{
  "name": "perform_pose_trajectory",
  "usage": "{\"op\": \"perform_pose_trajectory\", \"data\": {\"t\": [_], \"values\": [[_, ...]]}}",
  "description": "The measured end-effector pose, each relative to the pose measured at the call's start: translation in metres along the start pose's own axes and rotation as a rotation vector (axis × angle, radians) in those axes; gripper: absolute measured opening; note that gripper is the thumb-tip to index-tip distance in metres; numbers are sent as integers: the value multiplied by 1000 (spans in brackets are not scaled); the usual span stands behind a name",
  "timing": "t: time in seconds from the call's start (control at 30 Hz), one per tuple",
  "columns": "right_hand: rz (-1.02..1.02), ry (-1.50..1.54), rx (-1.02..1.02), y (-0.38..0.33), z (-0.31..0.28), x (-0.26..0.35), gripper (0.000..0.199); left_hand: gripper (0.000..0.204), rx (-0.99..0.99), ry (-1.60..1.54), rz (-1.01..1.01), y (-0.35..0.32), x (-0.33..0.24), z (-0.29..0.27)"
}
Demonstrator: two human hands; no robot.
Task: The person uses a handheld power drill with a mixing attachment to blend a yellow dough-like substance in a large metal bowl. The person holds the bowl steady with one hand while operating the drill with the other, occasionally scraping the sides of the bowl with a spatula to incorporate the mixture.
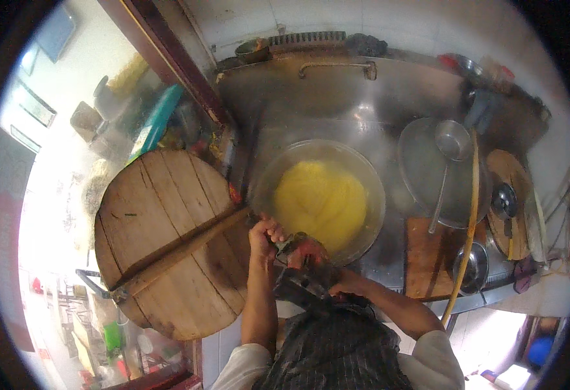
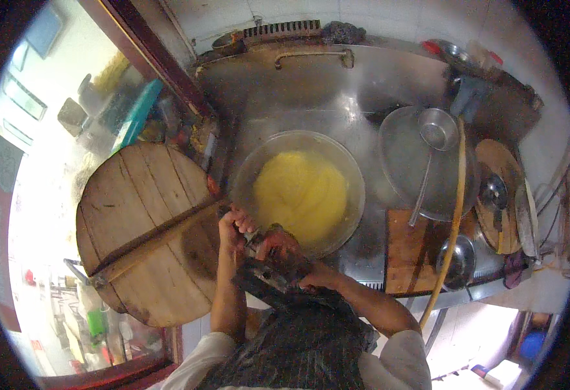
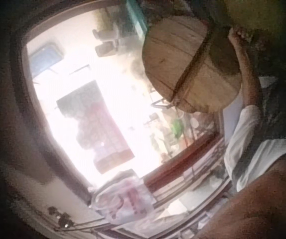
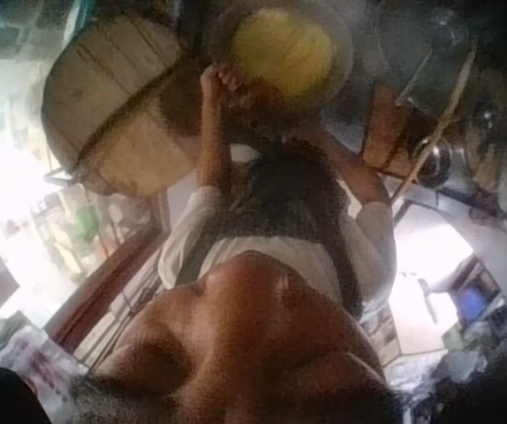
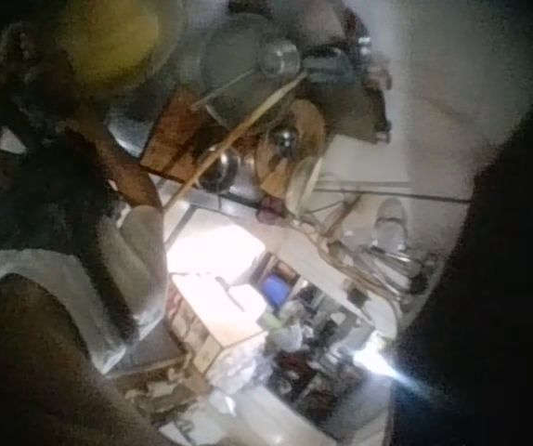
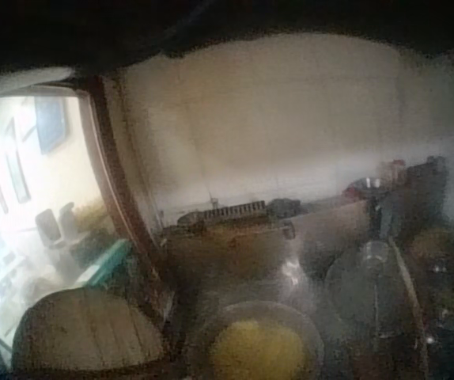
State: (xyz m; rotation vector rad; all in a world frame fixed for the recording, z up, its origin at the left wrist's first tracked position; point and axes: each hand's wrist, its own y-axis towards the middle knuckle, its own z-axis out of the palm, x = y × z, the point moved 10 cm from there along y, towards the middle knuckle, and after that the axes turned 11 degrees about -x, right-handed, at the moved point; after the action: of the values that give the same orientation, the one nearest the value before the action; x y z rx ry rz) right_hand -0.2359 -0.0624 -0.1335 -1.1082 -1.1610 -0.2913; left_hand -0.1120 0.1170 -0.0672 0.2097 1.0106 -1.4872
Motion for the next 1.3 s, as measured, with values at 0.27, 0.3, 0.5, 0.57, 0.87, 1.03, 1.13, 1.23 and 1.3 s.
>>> {"op": "perform_pose_trajectory", "data": {"t": [0.27, 0.3, 0.5, 0.57, 0.87, 1.03, 1.13, 1.23, 1.3], "values": [[37, -63, -46, 0, -7, 23, 26, 11, -41, -71, 34, 7, -6, -16], [25, -58, -53, 1, -6, 20, 28, 12, -27, -115, 8, 9, -3, -20], [-119, -50, -107, -6, -8, 49, 57, 15, -50, -196, -38, 10, 4, -35], [-112, -42, -96, -7, -8, 52, 63, 16, -25, -232, -20, 8, 3, -35], [33, -277, -34, -16, -5, 38, 56, 16, -17, -257, -9, -3, 3, -36], [107, -341, -6, -21, -5, 3, 51, 15, -42, -385, -112, -16, 17, -36], [-172, -365, -55, -30, -4, 26, 50, 16, 9, -378, -83, -23, 17, -35], [-58, -327, -14, -50, -1, 57, 44, 17, -29, -360, -67, -30, 17, -41], [57, -358, 23, -52, 0, 46, 40, 18, -37, -368, -75, -33, 17, -42]]}}
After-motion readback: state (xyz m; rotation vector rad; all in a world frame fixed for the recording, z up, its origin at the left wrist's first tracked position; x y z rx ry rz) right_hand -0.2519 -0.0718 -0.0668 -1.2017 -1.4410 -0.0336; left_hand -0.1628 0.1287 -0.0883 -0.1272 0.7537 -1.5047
